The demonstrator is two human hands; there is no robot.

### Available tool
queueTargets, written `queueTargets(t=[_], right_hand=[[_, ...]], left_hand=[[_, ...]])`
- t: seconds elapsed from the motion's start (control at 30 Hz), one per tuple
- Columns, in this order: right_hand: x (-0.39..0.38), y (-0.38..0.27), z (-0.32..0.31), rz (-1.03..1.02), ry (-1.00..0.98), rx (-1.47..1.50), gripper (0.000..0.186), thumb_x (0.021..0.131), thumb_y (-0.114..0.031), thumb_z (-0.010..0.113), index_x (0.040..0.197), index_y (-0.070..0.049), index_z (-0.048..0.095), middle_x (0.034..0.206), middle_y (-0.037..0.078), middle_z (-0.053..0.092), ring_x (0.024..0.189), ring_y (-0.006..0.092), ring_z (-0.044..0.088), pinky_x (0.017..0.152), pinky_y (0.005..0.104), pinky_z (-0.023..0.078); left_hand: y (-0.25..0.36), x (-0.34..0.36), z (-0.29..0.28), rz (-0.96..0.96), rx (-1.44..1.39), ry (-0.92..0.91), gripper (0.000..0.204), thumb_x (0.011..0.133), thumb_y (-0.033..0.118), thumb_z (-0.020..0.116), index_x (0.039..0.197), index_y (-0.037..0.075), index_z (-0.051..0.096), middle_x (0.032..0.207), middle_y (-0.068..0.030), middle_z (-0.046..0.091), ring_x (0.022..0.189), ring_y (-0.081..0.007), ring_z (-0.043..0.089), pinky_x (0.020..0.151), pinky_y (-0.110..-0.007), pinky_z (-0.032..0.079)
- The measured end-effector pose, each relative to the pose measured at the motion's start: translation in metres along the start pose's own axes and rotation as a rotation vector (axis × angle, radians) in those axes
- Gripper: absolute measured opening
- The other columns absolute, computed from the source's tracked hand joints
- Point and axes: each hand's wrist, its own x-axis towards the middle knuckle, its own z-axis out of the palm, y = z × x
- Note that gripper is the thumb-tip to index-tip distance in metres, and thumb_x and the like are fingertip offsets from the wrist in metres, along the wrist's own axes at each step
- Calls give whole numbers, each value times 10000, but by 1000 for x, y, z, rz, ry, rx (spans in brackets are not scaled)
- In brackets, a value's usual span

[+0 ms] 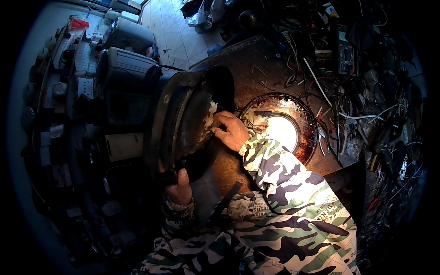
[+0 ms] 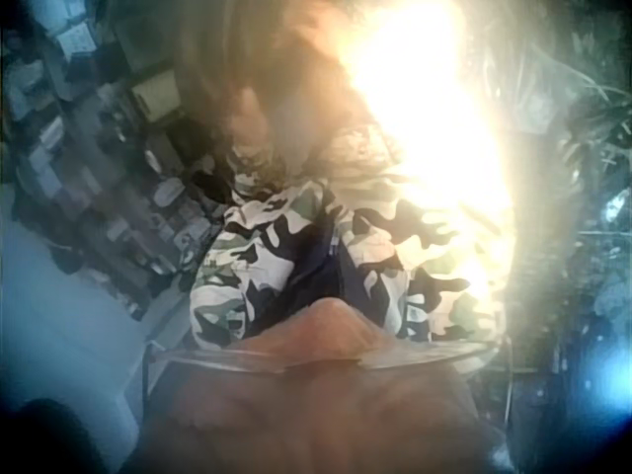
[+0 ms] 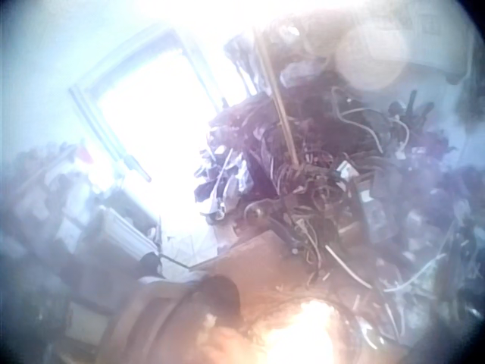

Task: The person disassembles a circular electronic device on a cluttered workbench, using a screwdriver to remove screws and a pair of pliers to scrape residue from the inner rim. The person removes the outer cover and continues to clean the interior components.

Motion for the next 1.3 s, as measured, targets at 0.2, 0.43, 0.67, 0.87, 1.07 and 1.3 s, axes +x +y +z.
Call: queueTargets(t=[0.2,0.43,0.67,0.87,1.07,1.3], right_hand=[[0,4,-10,85,-68,148,191,825,-94,679,936,58,649,1063,149,634,991,272,612,867,352,469],[-1,1,-5,185,-20,207,232,810,-147,696,916,57,663,934,158,696,721,213,634,700,337,504],[-2,10,-4,249,-14,202,201,852,-120,662,974,39,667,896,77,689,835,130,603,769,283,488],[-4,27,3,287,-6,352,173,847,-120,656,941,26,657,881,50,672,815,114,581,768,268,474],[0,2,-2,293,40,284,156,859,-134,659,905,13,636,858,47,655,779,109,561,726,269,459],[4,-2,1,320,66,131,158,843,-123,659,871,32,643,777,68,643,692,133,578,641,288,477]], left_hand=[[-14,-8,-11,88,53,-17,650,950,320,631,1444,-17,378,1342,-123,517,1157,-210,526,961,-339,441],[-16,-2,-10,168,78,-57,624,982,276,599,1465,-29,344,1399,-133,491,1210,-214,516,999,-337,442],[-14,-1,-9,157,120,-53,612,998,273,572,1467,-38,333,1419,-143,475,1228,-228,507,1008,-358,433],[-8,-7,-11,149,175,-36,619,1004,283,567,1481,-24,318,1433,-146,460,1238,-233,501,1018,-358,427],[-8,-11,-11,110,193,-70,639,1019,307,539,1502,-22,279,1450,-158,441,1256,-250,497,1017,-357,436],[5,-8,-10,142,374,-64,638,1032,356,490,1495,-34,285,1446,-178,435,1251,-265,500,1018,-381,431]])
